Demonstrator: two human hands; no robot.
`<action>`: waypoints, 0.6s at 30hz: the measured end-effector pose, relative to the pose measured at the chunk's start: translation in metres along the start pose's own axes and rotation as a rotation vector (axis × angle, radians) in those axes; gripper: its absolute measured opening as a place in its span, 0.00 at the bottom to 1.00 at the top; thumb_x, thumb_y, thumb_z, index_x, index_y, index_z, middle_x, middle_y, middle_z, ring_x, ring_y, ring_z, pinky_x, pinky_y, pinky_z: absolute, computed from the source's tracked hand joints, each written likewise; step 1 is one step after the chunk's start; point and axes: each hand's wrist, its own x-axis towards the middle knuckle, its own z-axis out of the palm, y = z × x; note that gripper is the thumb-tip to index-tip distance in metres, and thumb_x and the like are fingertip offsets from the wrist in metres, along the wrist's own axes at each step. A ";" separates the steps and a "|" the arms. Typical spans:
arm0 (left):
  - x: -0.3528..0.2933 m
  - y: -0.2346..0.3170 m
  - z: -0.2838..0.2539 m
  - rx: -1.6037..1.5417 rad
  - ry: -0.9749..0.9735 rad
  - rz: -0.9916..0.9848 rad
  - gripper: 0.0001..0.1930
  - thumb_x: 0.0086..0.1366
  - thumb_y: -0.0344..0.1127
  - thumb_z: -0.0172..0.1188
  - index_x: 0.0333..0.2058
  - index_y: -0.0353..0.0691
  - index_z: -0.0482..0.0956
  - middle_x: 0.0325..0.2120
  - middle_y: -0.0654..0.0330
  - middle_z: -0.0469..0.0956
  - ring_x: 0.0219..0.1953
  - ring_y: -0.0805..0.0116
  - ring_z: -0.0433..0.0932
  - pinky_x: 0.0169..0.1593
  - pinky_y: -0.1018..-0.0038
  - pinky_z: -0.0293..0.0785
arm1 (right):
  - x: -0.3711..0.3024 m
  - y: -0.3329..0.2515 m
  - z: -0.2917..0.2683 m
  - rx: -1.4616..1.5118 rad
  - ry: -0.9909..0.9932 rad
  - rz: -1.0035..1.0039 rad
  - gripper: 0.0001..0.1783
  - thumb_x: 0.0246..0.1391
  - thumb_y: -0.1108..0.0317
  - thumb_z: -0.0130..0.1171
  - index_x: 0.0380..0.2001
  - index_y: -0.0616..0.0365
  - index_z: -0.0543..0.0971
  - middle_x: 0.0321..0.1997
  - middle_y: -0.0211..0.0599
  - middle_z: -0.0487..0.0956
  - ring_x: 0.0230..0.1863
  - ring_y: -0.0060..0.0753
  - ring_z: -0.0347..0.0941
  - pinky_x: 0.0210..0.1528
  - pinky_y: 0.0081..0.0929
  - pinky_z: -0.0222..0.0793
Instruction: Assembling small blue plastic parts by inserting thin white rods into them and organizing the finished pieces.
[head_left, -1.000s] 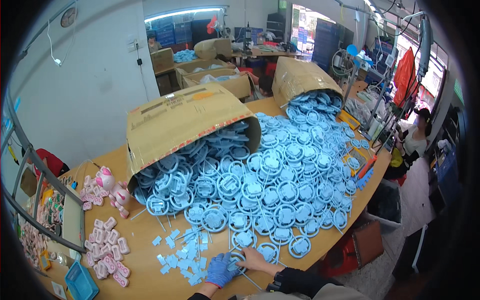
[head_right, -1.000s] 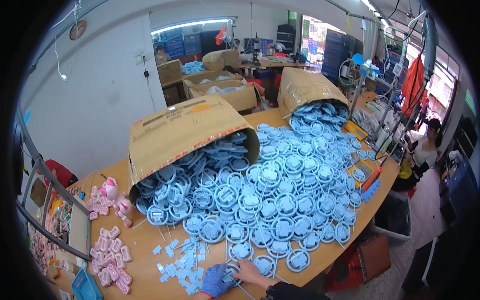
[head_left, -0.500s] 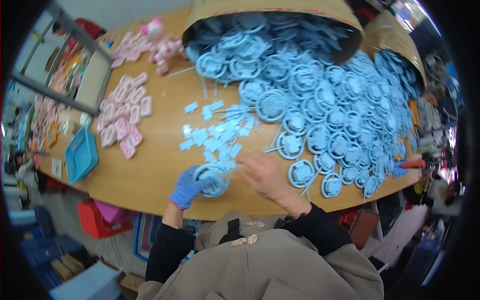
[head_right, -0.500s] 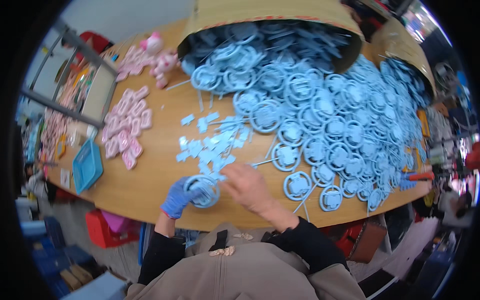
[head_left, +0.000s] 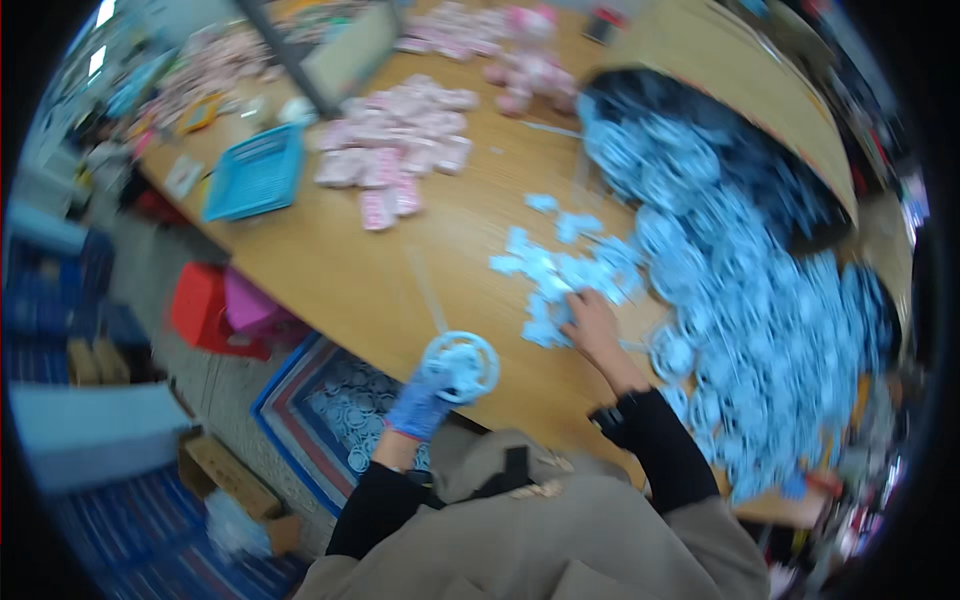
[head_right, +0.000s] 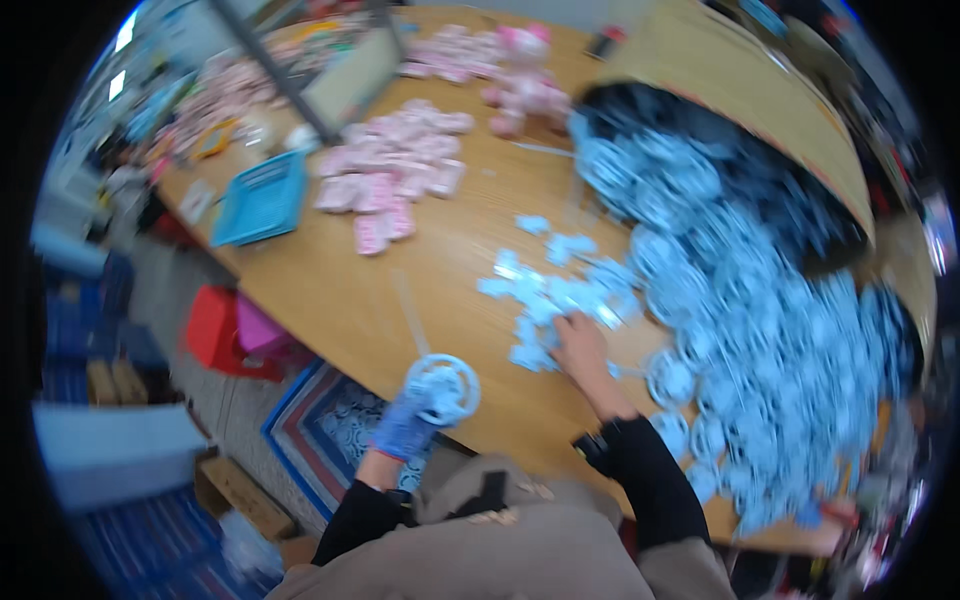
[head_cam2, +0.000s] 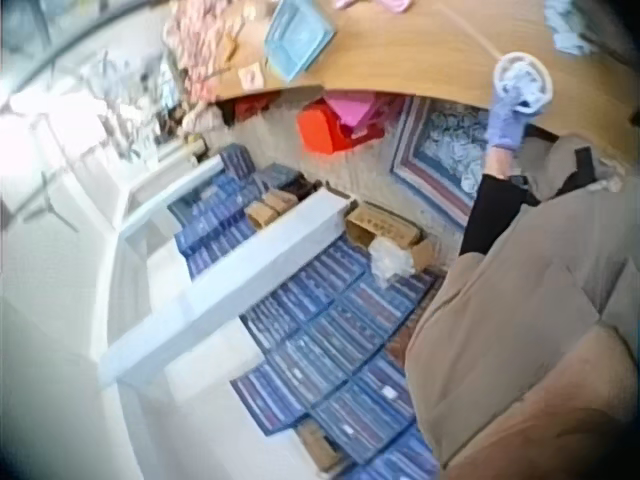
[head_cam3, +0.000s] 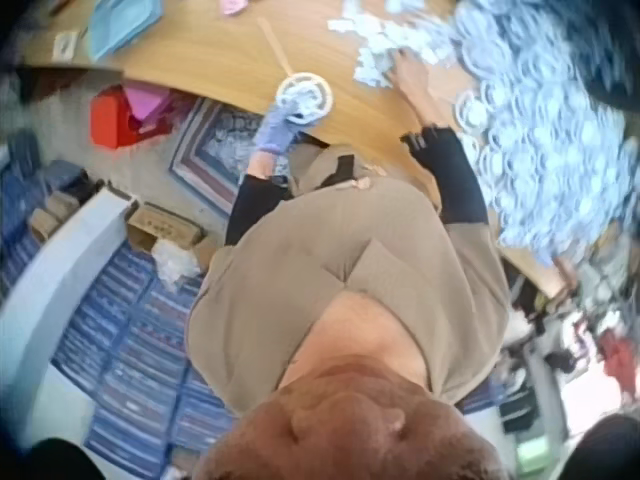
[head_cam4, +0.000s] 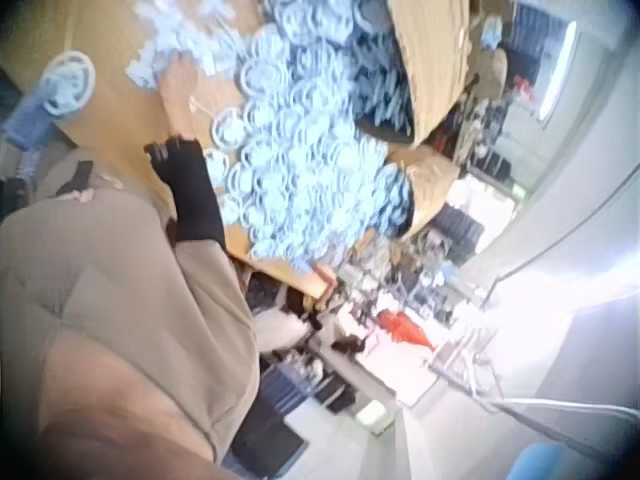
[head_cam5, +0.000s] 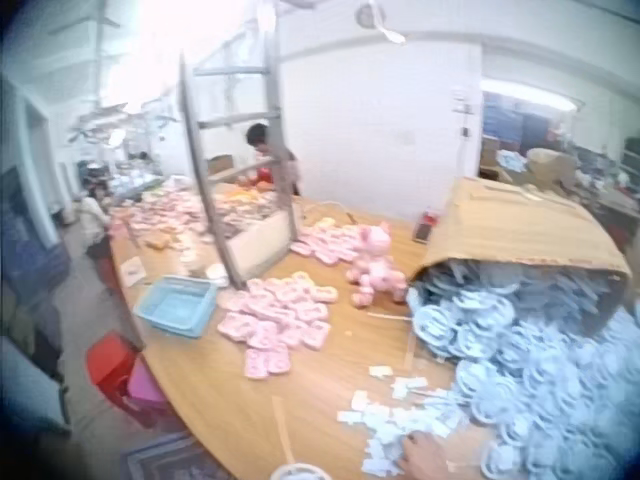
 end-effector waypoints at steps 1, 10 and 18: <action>0.003 -0.003 0.005 -0.037 -0.055 -0.038 0.31 0.56 0.36 0.66 0.58 0.42 0.64 0.50 0.55 0.73 0.49 0.59 0.76 0.43 0.56 0.81 | -0.003 0.008 0.007 -0.014 0.000 -0.009 0.30 0.34 0.66 0.68 0.46 0.57 0.74 0.44 0.45 0.72 0.48 0.50 0.68 0.48 0.41 0.68; 0.051 0.001 0.013 0.079 -0.232 0.000 0.35 0.54 0.39 0.70 0.58 0.44 0.64 0.49 0.58 0.74 0.48 0.65 0.76 0.42 0.65 0.81 | -0.013 0.020 -0.027 0.334 0.131 0.135 0.10 0.45 0.68 0.63 0.29 0.60 0.74 0.25 0.43 0.75 0.26 0.49 0.72 0.30 0.37 0.68; 0.089 -0.008 0.068 0.251 -0.066 0.156 0.26 0.59 0.32 0.64 0.55 0.40 0.67 0.42 0.62 0.75 0.43 0.71 0.76 0.44 0.73 0.77 | -0.005 -0.088 -0.061 0.244 0.355 -0.141 0.06 0.47 0.74 0.59 0.30 0.57 0.73 0.26 0.44 0.73 0.29 0.50 0.74 0.31 0.41 0.70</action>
